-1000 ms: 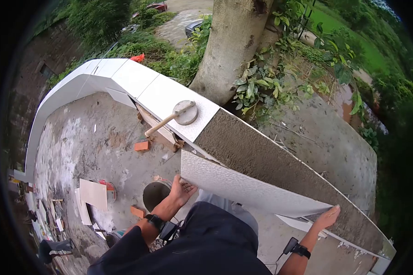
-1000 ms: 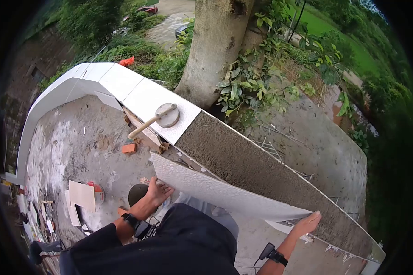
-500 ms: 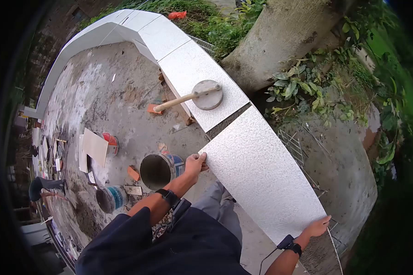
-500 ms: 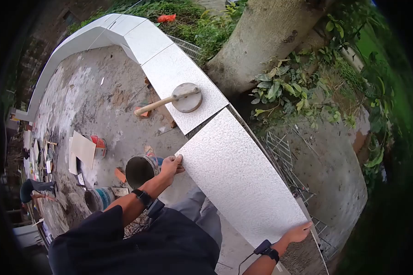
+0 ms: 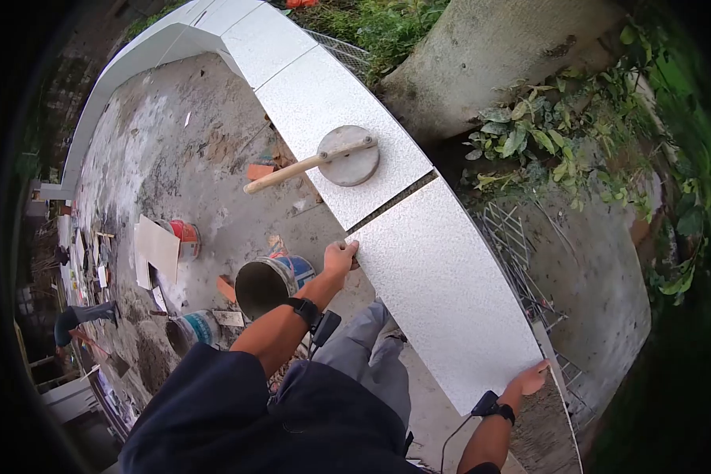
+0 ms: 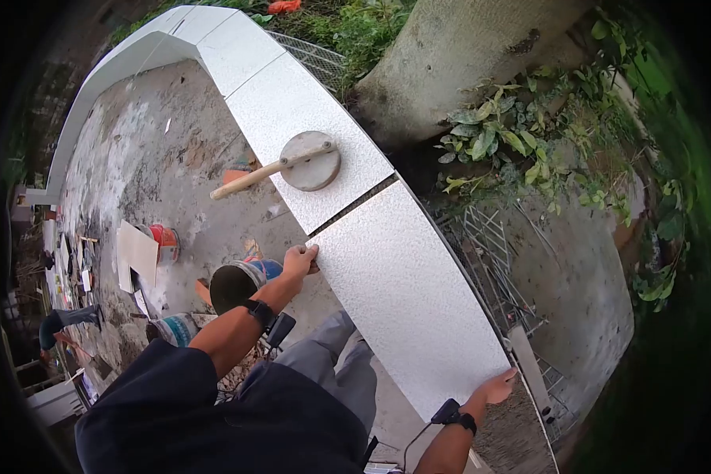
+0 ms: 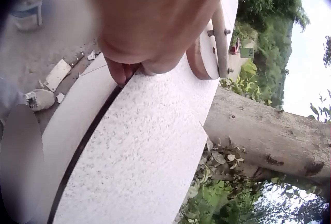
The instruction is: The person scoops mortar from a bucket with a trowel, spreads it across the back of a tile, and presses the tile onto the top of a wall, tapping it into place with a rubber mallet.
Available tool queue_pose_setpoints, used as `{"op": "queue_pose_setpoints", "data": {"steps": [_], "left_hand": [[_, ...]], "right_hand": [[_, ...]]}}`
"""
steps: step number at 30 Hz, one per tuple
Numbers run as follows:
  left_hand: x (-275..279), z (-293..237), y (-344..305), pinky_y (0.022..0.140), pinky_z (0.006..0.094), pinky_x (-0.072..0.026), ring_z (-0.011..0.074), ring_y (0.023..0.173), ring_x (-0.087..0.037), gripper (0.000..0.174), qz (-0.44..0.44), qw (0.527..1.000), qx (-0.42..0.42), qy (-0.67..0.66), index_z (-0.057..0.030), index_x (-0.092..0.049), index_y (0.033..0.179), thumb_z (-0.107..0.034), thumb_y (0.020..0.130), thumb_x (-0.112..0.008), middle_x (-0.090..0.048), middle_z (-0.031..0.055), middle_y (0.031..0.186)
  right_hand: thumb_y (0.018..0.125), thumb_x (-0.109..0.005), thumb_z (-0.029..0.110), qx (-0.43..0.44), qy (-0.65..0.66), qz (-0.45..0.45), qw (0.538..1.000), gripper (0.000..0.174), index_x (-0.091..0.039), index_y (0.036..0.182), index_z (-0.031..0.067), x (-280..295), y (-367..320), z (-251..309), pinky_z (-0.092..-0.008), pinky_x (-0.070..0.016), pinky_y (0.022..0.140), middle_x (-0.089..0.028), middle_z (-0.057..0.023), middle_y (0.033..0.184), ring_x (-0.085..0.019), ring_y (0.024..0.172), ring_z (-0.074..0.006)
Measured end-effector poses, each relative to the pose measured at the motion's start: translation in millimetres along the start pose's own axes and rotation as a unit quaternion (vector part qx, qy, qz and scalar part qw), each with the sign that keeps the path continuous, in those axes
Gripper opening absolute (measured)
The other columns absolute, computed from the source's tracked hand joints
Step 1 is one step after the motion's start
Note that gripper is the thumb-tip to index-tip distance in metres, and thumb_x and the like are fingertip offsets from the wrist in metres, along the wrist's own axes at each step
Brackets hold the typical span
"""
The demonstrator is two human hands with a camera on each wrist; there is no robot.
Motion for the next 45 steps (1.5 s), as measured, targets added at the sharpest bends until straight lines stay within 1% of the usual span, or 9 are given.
{"op": "queue_pose_setpoints", "data": {"steps": [3, 7, 9, 17, 20, 29, 31, 34, 45], "left_hand": [[-1.1, 0.7, 14.1, 0.055, 0.0300, -0.0554, 0.0150, 0.059, -0.060, 0.033, 0.003, 1.000, 0.000, 0.003, 0.0009, -0.059, 0.077, -0.026, 0.093, -0.068, -0.061, 0.0068, 0.071], [-3.6, 1.8, 22.4, 0.059, 0.0296, -0.0575, 0.0156, 0.063, -0.061, 0.034, 0.005, 1.000, 0.004, 0.011, -0.0004, -0.061, 0.080, -0.030, 0.093, -0.068, -0.060, 0.0062, 0.075], [-4.5, -0.8, 22.5, 0.059, 0.0297, -0.0577, 0.0156, 0.063, -0.062, 0.034, 0.003, 1.000, 0.006, 0.012, -0.0004, -0.061, 0.080, -0.030, 0.093, -0.068, -0.060, 0.0062, 0.075], [-8.3, 3.1, 27.5, 0.061, 0.0296, -0.0587, 0.0156, 0.065, -0.063, 0.032, -0.003, 1.000, 0.019, -0.004, -0.0006, -0.060, 0.083, -0.029, 0.093, -0.068, -0.061, 0.0063, 0.077], [-7.0, 4.4, 28.9, 0.058, 0.0312, -0.0575, 0.0164, 0.063, -0.062, 0.031, -0.018, 1.000, 0.022, -0.001, 0.0031, -0.060, 0.085, -0.026, 0.094, -0.067, -0.062, 0.0085, 0.076], [-7.2, 8.4, 31.1, 0.060, 0.0295, -0.0581, 0.0158, 0.064, -0.062, 0.029, -0.031, 0.999, 0.039, 0.015, -0.0003, -0.062, 0.084, -0.027, 0.093, -0.069, -0.062, 0.0065, 0.076], [-7.6, 5.4, 30.6, 0.054, 0.0302, -0.0564, 0.0177, 0.057, -0.063, 0.034, -0.045, 0.998, 0.023, 0.021, 0.0026, -0.062, 0.073, -0.024, 0.092, -0.070, -0.064, 0.0089, 0.070], [-6.4, 6.4, 28.6, 0.053, 0.0296, -0.0556, 0.0172, 0.056, -0.063, 0.035, -0.048, 0.998, 0.029, -0.006, 0.0023, -0.061, 0.070, -0.023, 0.092, -0.070, -0.063, 0.0086, 0.068], [-5.1, 8.3, 27.7, 0.052, 0.0296, -0.0567, 0.0172, 0.056, -0.064, 0.027, -0.048, 0.997, 0.047, -0.032, 0.0030, -0.064, 0.075, -0.018, 0.091, -0.071, -0.065, 0.0098, 0.071]], "right_hand": [[0.097, -0.039, 0.063, -0.002, -0.002, 0.033, 0.999, 0.070, -0.070, 0.115, 0.0031, -12.1, -1.4, 10.1, -0.0527, -0.0511, 0.081, -0.068, -0.0215, 0.112, -0.066, 0.097, -0.0417], [0.097, -0.038, 0.064, 0.014, 0.015, 0.035, 0.999, 0.070, -0.071, 0.114, 0.0035, -20.3, 0.8, 20.3, -0.0532, -0.0510, 0.080, -0.069, -0.0209, 0.111, -0.066, 0.096, -0.0413], [0.097, -0.042, 0.061, 0.011, 0.013, 0.039, 0.999, 0.063, -0.071, 0.118, 0.0097, -25.7, 4.4, 24.1, -0.0521, -0.0529, 0.079, -0.071, -0.0171, 0.110, -0.067, 0.094, -0.0400], [0.097, -0.041, 0.062, 0.018, 0.002, 0.026, 0.999, 0.064, -0.072, 0.115, 0.0092, -36.0, 10.4, 28.8, -0.0524, -0.0522, 0.081, -0.071, -0.0187, 0.107, -0.067, 0.094, -0.0415], [0.097, -0.040, 0.062, 0.029, 0.000, 0.038, 0.999, 0.065, -0.072, 0.114, 0.0086, -36.8, 9.4, 32.5, -0.0524, -0.0522, 0.082, -0.070, -0.0195, 0.107, -0.066, 0.096, -0.0420], [0.097, -0.038, 0.064, 0.030, -0.056, 0.055, 0.996, 0.072, -0.072, 0.110, 0.0018, -52.3, 18.6, 25.5, -0.0510, -0.0529, 0.082, -0.070, -0.0234, 0.105, -0.067, 0.095, -0.0432], [0.097, -0.039, 0.064, 0.036, -0.061, 0.057, 0.996, 0.074, -0.071, 0.111, -0.0006, -54.5, 21.3, 23.1, -0.0502, -0.0532, 0.082, -0.069, -0.0257, 0.105, -0.067, 0.094, -0.0438], [0.096, -0.039, 0.066, 0.041, -0.053, 0.071, 0.995, 0.076, -0.071, 0.111, -0.0022, -55.9, 21.9, 23.5, -0.0506, -0.0527, 0.083, -0.068, -0.0270, 0.106, -0.066, 0.095, -0.0446], [0.095, -0.039, 0.067, 0.056, -0.070, 0.087, 0.992, 0.077, -0.070, 0.112, -0.0019, -75.5, 32.4, 12.6, -0.0522, -0.0520, 0.083, -0.068, -0.0284, 0.107, -0.065, 0.097, -0.0462]]}}
Point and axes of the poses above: each hand's wrist, its own y-axis towards the middle knuckle, its own x-axis out of the back of the hand, z = x × y, the point moved 7 cm from there along y, towards the middle knuckle
